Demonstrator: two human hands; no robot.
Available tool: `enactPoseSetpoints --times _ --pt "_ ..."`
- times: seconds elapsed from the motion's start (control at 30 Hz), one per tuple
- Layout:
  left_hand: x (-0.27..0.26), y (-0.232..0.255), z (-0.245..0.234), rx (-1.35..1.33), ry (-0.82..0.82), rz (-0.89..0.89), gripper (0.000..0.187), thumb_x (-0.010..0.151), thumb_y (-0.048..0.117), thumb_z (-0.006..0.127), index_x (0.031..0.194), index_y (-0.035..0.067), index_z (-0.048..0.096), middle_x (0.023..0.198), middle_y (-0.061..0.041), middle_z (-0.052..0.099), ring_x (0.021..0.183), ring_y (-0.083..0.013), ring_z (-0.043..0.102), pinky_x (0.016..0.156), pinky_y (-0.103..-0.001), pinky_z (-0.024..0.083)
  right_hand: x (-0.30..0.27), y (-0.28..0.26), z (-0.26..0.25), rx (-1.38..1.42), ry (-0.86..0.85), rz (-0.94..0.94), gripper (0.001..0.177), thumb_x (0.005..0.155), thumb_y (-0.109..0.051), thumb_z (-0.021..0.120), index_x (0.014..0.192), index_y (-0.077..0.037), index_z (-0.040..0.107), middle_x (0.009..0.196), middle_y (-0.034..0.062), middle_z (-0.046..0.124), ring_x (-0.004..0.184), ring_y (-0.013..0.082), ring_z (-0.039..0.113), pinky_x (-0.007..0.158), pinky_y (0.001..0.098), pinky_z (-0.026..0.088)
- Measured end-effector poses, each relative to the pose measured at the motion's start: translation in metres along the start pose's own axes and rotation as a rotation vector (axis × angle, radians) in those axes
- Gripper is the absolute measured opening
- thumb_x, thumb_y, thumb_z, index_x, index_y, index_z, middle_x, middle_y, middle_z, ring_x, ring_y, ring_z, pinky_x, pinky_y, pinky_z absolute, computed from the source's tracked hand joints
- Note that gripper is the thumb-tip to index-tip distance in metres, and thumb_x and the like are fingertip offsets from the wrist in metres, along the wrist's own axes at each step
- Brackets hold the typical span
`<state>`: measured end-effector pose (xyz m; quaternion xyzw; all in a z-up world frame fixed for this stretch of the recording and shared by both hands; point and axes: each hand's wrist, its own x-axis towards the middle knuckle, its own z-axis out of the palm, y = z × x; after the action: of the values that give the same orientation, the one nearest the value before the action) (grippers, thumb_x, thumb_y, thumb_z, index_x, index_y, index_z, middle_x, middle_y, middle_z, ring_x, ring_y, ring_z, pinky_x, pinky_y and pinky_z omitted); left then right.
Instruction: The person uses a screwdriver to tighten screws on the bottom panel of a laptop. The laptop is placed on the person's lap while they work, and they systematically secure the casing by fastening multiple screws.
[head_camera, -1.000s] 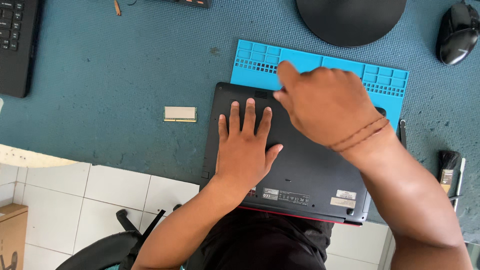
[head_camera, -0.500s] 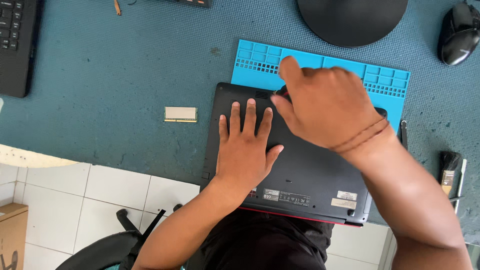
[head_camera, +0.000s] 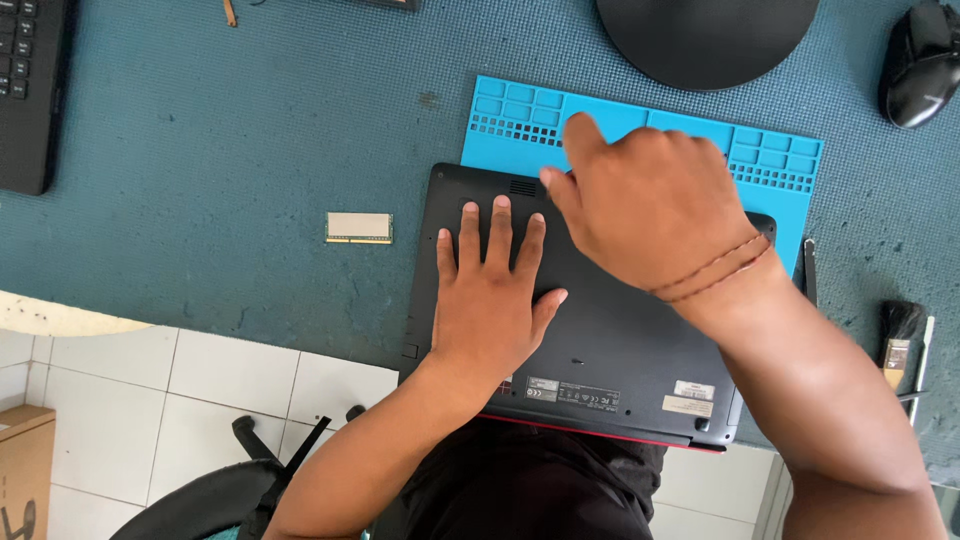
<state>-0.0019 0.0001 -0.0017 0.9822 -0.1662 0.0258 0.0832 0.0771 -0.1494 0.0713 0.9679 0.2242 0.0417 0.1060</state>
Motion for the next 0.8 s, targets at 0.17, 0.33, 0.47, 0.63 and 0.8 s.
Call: enactPoseSetpoints --times 0.17,0.33,0.47,0.63,0.8 --pt "0.0 0.0 0.001 -0.006 -0.009 -0.004 0.067 0.086 0.056 0.053 0.139 0.015 0.043 0.144 -0.019 0.037 0.132 -0.044 0.034 0.102 -0.062 0.033 0.003 0.001 -0.021 0.2 -0.155 -0.036 0.027 0.092 -0.031 0.05 0.109 -0.01 0.046 0.056 0.0076 0.059 0.048 0.0365 0.057 0.04 0.0461 0.044" --pt "0.0 0.0 0.001 0.012 0.0 0.001 0.067 0.086 0.056 0.053 0.138 0.016 0.044 0.144 -0.018 0.037 0.131 -0.044 0.035 0.102 -0.061 0.034 -0.001 -0.001 -0.006 0.125 -0.161 -0.035 0.025 0.098 -0.031 0.051 0.102 -0.008 0.042 0.049 0.0076 0.052 0.042 0.0343 0.053 0.036 0.0431 0.041" --pt "0.001 0.0 -0.002 0.006 0.01 0.002 0.067 0.085 0.056 0.055 0.137 0.016 0.045 0.143 -0.018 0.038 0.13 -0.0434 0.036 0.101 -0.061 0.035 0.002 -0.001 -0.014 0.098 -0.112 -0.02 0.026 0.095 -0.036 0.053 0.101 -0.011 0.048 0.052 0.0036 0.056 0.043 0.0303 0.055 0.038 0.0402 0.043" --pt "0.0 0.0 0.001 0.027 0.007 0.0 0.067 0.085 0.058 0.054 0.138 0.016 0.044 0.143 -0.018 0.038 0.131 -0.0425 0.036 0.101 -0.06 0.035 0.002 -0.002 -0.001 0.11 -0.105 -0.026 0.025 0.097 -0.034 0.055 0.096 -0.011 0.046 0.05 0.0052 0.053 0.043 0.0306 0.054 0.038 0.0402 0.042" --pt "0.0 0.0 0.002 0.013 0.011 -0.005 0.068 0.085 0.057 0.055 0.138 0.016 0.045 0.144 -0.017 0.038 0.132 -0.0427 0.035 0.103 -0.06 0.034 0.002 -0.001 -0.001 0.351 0.022 -0.025 0.022 0.09 -0.026 0.059 0.103 -0.01 0.053 0.064 0.0035 0.061 0.052 0.0344 0.057 0.037 0.0463 0.043"
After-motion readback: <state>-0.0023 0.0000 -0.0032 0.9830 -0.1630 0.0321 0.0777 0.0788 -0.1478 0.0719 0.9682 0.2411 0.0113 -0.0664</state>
